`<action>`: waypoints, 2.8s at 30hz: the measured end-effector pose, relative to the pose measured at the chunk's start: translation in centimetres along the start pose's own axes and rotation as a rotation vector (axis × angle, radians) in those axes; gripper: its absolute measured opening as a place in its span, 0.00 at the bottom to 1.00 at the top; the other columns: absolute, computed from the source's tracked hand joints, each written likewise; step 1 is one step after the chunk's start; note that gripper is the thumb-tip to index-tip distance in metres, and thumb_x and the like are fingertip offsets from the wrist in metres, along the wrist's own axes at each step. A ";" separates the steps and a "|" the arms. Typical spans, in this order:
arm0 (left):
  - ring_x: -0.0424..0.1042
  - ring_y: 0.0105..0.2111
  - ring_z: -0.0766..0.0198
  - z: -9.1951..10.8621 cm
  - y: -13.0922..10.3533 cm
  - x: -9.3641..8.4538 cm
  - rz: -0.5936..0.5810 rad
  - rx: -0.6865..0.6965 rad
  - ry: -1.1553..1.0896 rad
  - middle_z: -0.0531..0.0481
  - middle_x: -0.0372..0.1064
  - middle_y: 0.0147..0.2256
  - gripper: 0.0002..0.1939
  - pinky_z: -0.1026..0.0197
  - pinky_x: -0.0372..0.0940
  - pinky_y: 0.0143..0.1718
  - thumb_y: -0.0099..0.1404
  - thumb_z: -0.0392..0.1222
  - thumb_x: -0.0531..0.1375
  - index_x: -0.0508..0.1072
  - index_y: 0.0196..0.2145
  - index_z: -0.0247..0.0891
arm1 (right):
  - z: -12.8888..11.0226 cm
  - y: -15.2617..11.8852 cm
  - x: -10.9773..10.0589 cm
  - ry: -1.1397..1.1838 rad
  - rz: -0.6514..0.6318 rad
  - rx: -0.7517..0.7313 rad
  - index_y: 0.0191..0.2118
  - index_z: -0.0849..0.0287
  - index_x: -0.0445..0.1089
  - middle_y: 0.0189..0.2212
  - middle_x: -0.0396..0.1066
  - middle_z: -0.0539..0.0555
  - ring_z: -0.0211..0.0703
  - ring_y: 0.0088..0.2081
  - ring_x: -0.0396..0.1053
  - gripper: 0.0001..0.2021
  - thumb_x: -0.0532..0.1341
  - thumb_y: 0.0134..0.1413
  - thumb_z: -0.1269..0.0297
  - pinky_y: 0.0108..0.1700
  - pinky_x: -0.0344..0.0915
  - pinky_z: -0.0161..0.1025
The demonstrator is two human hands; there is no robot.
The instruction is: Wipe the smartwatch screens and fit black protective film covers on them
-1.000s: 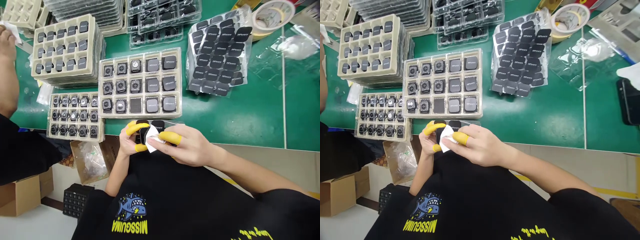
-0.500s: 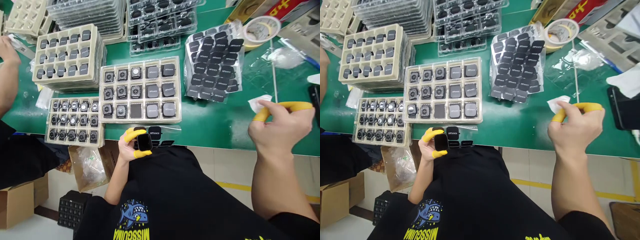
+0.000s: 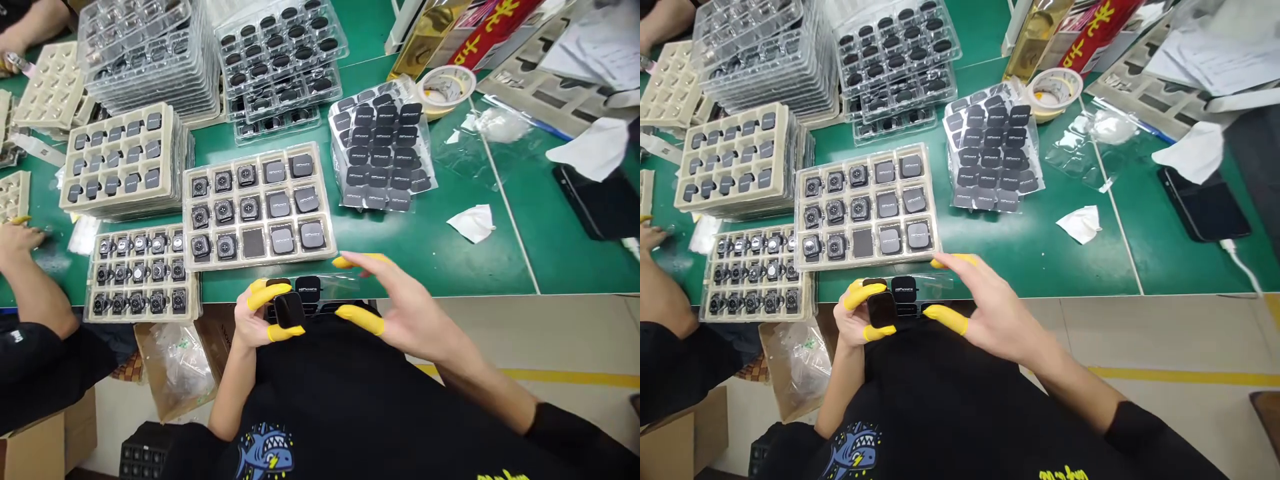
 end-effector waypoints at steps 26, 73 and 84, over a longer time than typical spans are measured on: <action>0.84 0.41 0.56 1.2 -0.6 -1.2 -0.053 -0.016 0.157 0.46 0.85 0.44 0.31 0.56 0.81 0.42 0.59 0.59 0.81 0.86 0.57 0.45 | 1.7 3.8 4.0 0.304 -0.416 0.269 0.44 0.52 0.80 0.42 0.84 0.53 0.49 0.41 0.78 0.15 0.67 0.72 0.46 0.45 0.71 0.44; 0.82 0.36 0.61 2.5 -1.1 0.3 -0.115 -0.004 0.297 0.49 0.82 0.42 0.29 0.62 0.78 0.30 0.63 0.56 0.80 0.83 0.56 0.43 | -1.4 5.0 3.6 0.004 -0.221 -0.101 0.44 0.50 0.74 0.39 0.84 0.53 0.50 0.40 0.80 0.04 0.62 0.74 0.65 0.46 0.73 0.47; 0.85 0.40 0.55 0.7 -1.5 -0.1 -0.070 -0.045 0.275 0.45 0.84 0.41 0.28 0.54 0.82 0.42 0.62 0.60 0.79 0.86 0.53 0.41 | -1.7 4.4 3.8 -0.013 -0.141 -0.199 0.41 0.50 0.72 0.52 0.79 0.60 0.56 0.55 0.78 0.07 0.60 0.76 0.66 0.56 0.77 0.54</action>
Point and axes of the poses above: each hand's wrist, its own y-axis towards the middle knuckle, its own x-axis out of the palm, z = x × y, the point moved 9 cm from there along y, towards the middle knuckle
